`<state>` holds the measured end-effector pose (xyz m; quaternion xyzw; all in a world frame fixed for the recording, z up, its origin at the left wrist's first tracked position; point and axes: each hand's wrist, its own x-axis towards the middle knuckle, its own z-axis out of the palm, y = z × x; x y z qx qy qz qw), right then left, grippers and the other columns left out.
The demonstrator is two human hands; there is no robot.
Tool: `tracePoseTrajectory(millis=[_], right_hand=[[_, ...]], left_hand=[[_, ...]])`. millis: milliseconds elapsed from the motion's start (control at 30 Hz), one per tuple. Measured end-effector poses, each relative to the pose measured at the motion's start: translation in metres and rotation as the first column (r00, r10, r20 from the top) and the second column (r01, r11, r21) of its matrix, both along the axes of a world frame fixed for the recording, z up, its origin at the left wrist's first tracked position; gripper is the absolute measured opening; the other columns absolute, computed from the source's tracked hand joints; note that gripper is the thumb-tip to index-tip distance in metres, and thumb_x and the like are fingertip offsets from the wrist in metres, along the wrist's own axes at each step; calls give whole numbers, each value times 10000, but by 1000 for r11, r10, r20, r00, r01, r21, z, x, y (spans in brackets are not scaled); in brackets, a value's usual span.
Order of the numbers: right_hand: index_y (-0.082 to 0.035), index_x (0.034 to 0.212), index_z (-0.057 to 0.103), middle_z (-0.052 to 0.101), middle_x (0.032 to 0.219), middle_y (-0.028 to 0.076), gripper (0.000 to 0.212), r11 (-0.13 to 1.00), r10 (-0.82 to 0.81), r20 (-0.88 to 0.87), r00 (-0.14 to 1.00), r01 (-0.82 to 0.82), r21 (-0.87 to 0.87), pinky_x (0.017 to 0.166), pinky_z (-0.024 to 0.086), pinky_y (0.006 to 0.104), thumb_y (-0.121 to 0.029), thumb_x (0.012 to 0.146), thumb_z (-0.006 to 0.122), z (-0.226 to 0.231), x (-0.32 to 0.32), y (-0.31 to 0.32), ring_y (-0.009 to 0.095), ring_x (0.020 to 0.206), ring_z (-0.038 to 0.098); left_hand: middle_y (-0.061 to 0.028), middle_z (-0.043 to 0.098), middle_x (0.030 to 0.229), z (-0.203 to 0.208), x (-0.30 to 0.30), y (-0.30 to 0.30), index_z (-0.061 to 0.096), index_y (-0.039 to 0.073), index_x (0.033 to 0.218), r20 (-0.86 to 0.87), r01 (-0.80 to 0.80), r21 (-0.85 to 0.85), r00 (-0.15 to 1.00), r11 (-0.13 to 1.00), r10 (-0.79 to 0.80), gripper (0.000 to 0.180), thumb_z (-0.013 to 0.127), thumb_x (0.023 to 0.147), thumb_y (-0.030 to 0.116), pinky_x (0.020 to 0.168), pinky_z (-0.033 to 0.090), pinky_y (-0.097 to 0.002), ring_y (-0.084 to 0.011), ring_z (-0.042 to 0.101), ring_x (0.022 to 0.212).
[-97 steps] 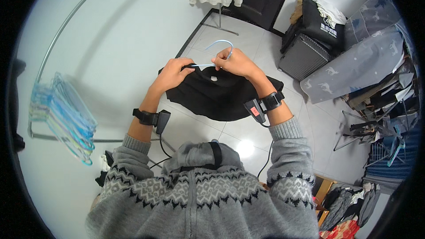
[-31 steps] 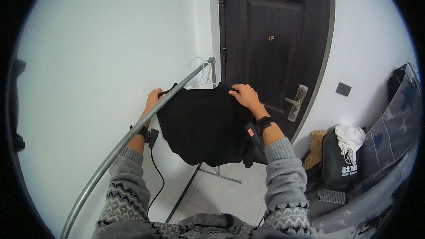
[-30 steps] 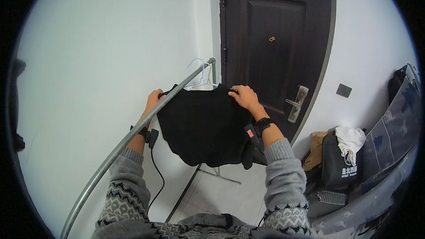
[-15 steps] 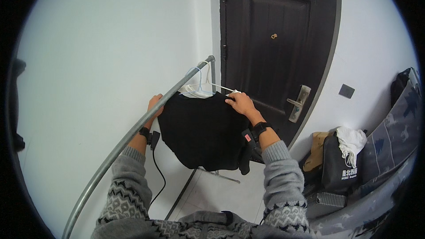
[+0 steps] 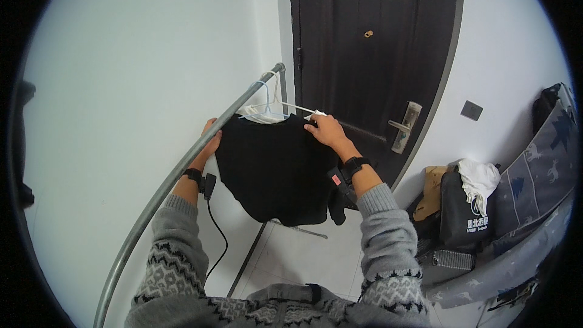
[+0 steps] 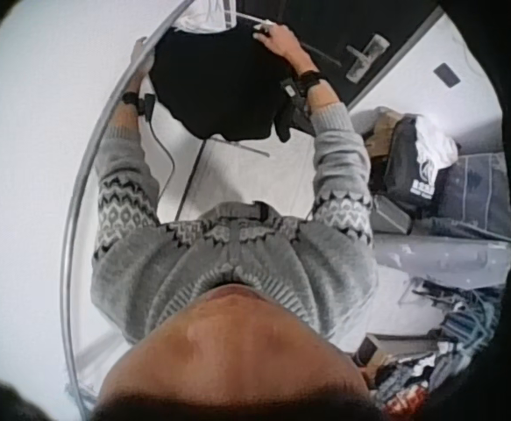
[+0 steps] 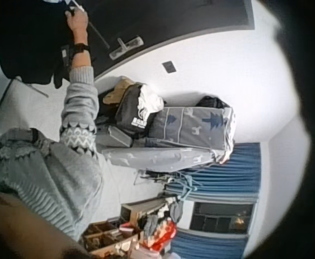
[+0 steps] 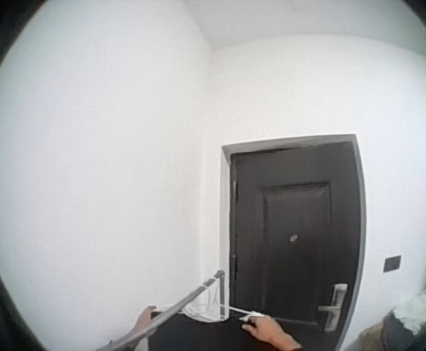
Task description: The person picks up shirts from a pile on a bed, places each on a hanger, and hangs them on a metal clothing rack. The person handles white and black shirts one at a time, repeating the same sequence for each item.
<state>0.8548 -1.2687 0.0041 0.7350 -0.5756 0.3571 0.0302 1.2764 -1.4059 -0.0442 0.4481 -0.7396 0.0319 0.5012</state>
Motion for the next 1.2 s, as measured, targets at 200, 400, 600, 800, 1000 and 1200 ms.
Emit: tracePoseTrajectory(millis=[200,400,600,800,1000,1200], right_hand=[[-89,1140,631,661,1075,101,343,938,65,-51,997,-78,-337,885,462,457,-144,823,750,-1,-6,-12,328,1063,600],[-82,1162,622,607,1141,96,372,825,172,23,985,-131,-550,928,419,437,-45,798,688,10,-1,-28,311,1112,545],[-83,1118,632,620,1070,77,329,900,291,130,948,-225,-373,956,409,415,-24,795,658,4,14,-78,294,1068,551],[-84,1073,651,652,998,69,279,910,394,265,880,-334,-246,892,446,417,-3,806,640,-20,57,-132,292,999,583],[-56,1031,670,695,898,58,133,857,505,425,751,-493,-148,829,492,349,-26,905,634,-42,150,-173,207,846,628],[-29,1036,660,713,898,70,143,661,548,682,484,-751,2,795,504,336,-52,929,568,-74,290,-131,190,862,674]], left_hand=[[-300,343,1559,-5,-4,-14,256,-35,1542,-38,-120,160,991,980,128,742,625,926,153,1207,288,-445,-415,322,1470],[-357,319,1540,3,-7,-13,188,-92,1546,19,-177,232,984,956,178,838,631,874,141,1230,239,-466,-475,292,1458],[-312,434,1482,17,-10,-11,357,-77,1473,29,-197,201,980,960,196,729,624,817,93,1187,322,-449,-434,398,1404],[-259,523,1423,6,8,17,447,17,1423,-57,-183,373,974,910,219,629,623,821,62,1117,416,-466,-425,504,1322],[-164,594,1382,-13,56,73,503,59,1389,-134,-249,504,923,827,360,529,595,873,-12,1000,523,-404,-330,599,1265],[-134,638,1304,-29,132,195,556,49,1312,-168,-383,564,814,731,556,446,561,875,-42,979,536,-386,-282,650,1165]])
